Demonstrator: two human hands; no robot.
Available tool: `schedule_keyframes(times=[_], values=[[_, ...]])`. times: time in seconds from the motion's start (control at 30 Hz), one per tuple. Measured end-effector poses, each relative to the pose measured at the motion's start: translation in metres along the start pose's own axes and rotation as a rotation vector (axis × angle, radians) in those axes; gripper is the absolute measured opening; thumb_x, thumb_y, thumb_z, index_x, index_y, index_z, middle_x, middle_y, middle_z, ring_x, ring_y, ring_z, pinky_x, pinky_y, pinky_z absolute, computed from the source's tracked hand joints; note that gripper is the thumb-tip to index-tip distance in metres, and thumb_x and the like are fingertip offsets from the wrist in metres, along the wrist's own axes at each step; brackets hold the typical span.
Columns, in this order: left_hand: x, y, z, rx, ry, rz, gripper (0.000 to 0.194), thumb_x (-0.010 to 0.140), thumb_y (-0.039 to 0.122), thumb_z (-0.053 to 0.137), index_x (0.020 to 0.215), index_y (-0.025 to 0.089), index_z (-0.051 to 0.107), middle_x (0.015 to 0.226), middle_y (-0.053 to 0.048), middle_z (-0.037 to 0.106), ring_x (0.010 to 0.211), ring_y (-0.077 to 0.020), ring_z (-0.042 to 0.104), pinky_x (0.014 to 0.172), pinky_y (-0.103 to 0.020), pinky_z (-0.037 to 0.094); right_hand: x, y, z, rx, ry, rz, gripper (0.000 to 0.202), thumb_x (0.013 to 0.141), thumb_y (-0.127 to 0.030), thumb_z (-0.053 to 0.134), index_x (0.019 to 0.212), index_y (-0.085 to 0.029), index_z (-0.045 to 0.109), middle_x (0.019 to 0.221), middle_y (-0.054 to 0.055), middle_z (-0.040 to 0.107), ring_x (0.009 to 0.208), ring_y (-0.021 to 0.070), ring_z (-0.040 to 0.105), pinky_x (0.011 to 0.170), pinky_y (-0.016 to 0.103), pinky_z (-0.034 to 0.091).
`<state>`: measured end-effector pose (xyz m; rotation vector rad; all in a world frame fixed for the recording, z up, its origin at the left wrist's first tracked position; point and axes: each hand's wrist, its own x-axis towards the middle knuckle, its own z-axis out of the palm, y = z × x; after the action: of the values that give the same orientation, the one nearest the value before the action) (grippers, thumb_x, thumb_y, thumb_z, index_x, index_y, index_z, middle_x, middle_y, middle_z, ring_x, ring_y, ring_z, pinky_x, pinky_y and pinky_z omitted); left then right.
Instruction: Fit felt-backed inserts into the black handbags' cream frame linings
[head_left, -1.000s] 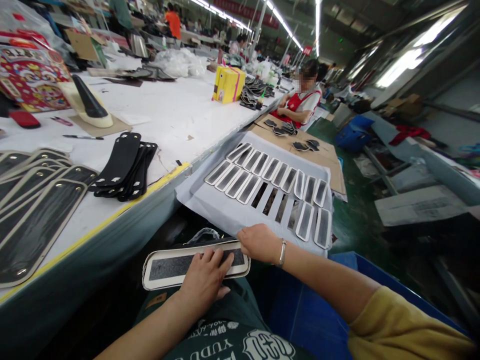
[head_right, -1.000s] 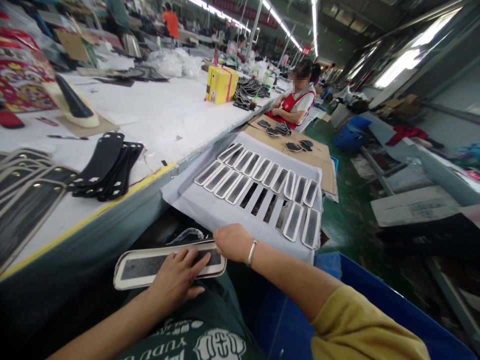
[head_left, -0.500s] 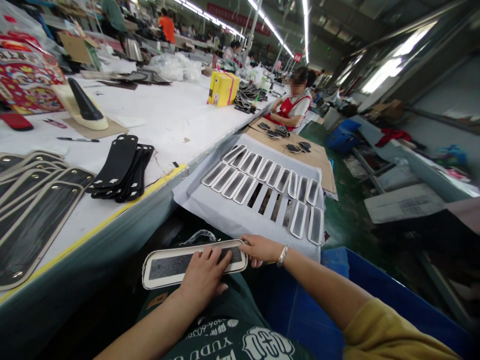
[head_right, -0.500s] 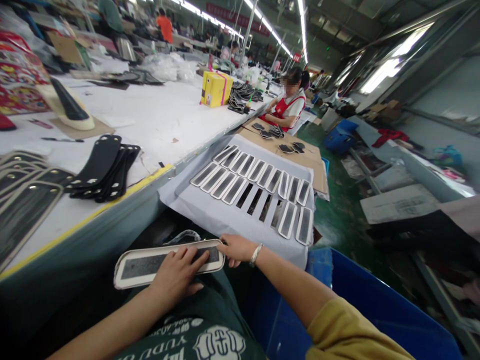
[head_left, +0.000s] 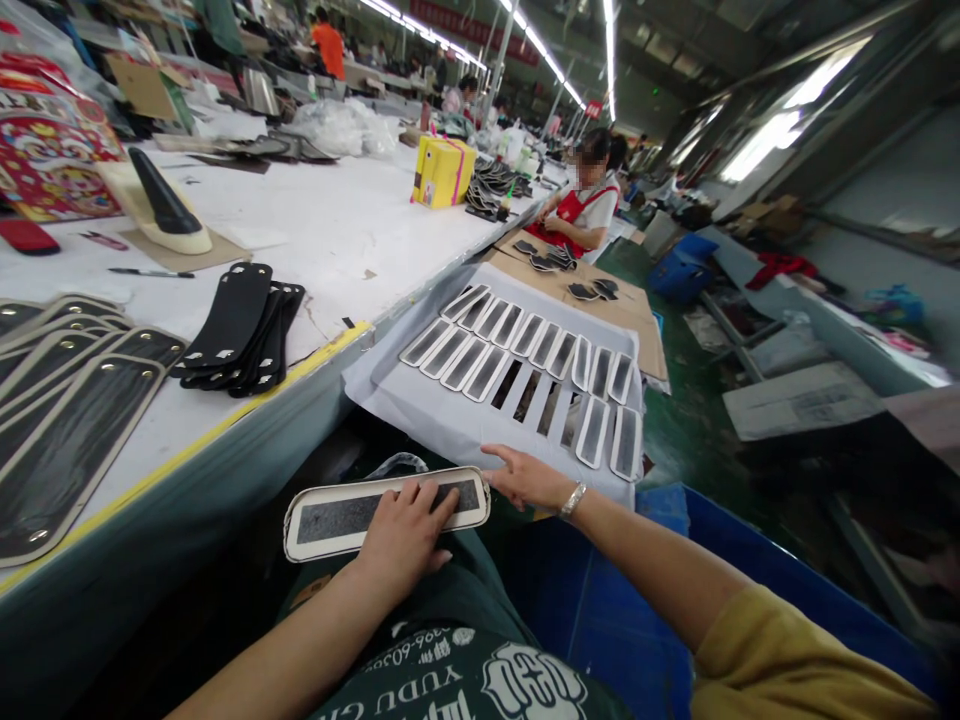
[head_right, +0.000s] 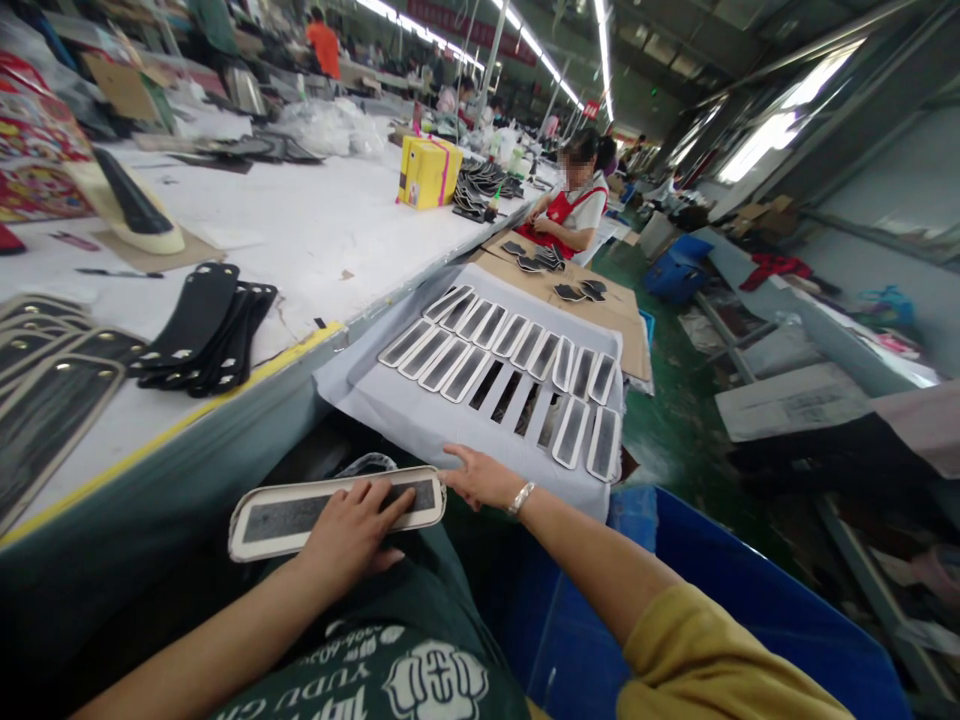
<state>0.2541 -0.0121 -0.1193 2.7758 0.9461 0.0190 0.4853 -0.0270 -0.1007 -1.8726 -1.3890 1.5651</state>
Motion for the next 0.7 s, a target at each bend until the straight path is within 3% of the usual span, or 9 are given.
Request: schedule_keyframes(times=[0.13,0.27,0.5,0.7], values=[[0.0,0.0,-0.002,0.001,-0.012,-0.015,0.068,0.071,0.044,0.067,0.132,0.028,0.042,0.123,-0.009,0.05,0.107,-0.0294,0.044,0.084,-0.042,0.038,0.0,0.012,0.014,-0.229,-0.012,0.168,0.053,0.076,-0.057,0.06,0.106,-0.014,0.052,0.045,-0.005,0.052,0.037,0.0107,0.05,0.036,0.019,0.043],[0.0,-0.001,0.0,-0.005,-0.001,-0.014,0.068,0.071,0.045,0.068,0.132,0.029,0.043,0.123,-0.009,0.05,0.107,-0.0293,0.043,0.085,-0.042,0.038,0.0,0.023,0.028,-0.099,-0.078,0.13,0.049,0.082,-0.063,0.046,0.075,-0.015,0.055,0.047,-0.002,0.054,0.04,0.0102,0.054,0.04,0.02,0.046],[0.0,-0.002,0.004,-0.013,0.026,-0.014,0.066,0.071,0.044,0.068,0.131,0.029,0.044,0.121,-0.008,0.05,0.105,-0.0292,0.044,0.083,-0.041,0.039,-0.008,0.031,0.036,0.067,-0.015,-0.05,0.049,0.083,-0.061,0.045,0.062,-0.016,0.05,0.041,-0.005,0.046,0.036,0.0084,0.046,0.036,0.018,0.036],[0.0,-0.002,0.0,-0.029,0.022,0.007,0.067,0.071,0.045,0.067,0.131,0.028,0.043,0.118,-0.009,0.05,0.105,-0.0289,0.044,0.083,-0.041,0.039,-0.013,0.026,0.035,0.054,0.075,-0.005,0.044,0.081,-0.054,0.049,0.058,-0.018,0.043,0.041,-0.005,0.047,0.034,0.0066,0.042,0.035,0.017,0.034]])
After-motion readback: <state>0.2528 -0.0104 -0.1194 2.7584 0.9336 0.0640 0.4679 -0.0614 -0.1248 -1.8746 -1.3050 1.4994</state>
